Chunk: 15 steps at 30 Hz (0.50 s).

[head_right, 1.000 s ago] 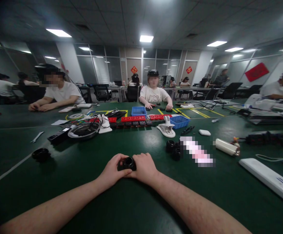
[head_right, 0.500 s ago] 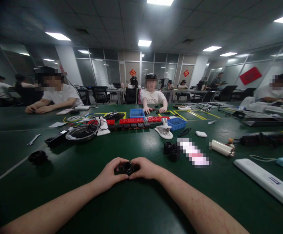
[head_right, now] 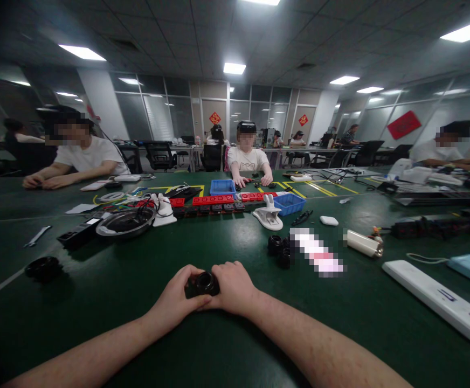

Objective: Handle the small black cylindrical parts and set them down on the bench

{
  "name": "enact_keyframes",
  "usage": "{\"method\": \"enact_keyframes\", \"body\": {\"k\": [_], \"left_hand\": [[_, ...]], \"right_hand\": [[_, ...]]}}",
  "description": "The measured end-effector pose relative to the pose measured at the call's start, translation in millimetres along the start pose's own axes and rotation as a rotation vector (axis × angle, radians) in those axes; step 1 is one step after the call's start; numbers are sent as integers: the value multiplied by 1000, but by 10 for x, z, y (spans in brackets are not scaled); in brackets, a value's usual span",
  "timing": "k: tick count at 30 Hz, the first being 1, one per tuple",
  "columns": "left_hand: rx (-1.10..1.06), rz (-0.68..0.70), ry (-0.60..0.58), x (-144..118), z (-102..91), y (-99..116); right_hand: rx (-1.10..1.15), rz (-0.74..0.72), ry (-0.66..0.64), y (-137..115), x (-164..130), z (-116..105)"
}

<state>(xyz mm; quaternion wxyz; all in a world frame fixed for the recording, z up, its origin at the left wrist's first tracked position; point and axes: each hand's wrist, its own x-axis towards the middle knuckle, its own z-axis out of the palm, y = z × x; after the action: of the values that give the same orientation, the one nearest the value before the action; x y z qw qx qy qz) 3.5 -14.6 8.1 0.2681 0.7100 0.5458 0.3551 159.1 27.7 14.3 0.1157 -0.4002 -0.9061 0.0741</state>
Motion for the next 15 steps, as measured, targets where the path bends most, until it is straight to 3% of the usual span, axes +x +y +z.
{"method": "enact_keyframes", "body": {"k": [10, 15], "left_hand": [[-15, 63, 12, 31, -79, -81], [-24, 134, -42, 28, -106, -63]], "right_hand": [[460, -212, -224, 222, -1, -192], [532, -253, -255, 265, 13, -179]]}}
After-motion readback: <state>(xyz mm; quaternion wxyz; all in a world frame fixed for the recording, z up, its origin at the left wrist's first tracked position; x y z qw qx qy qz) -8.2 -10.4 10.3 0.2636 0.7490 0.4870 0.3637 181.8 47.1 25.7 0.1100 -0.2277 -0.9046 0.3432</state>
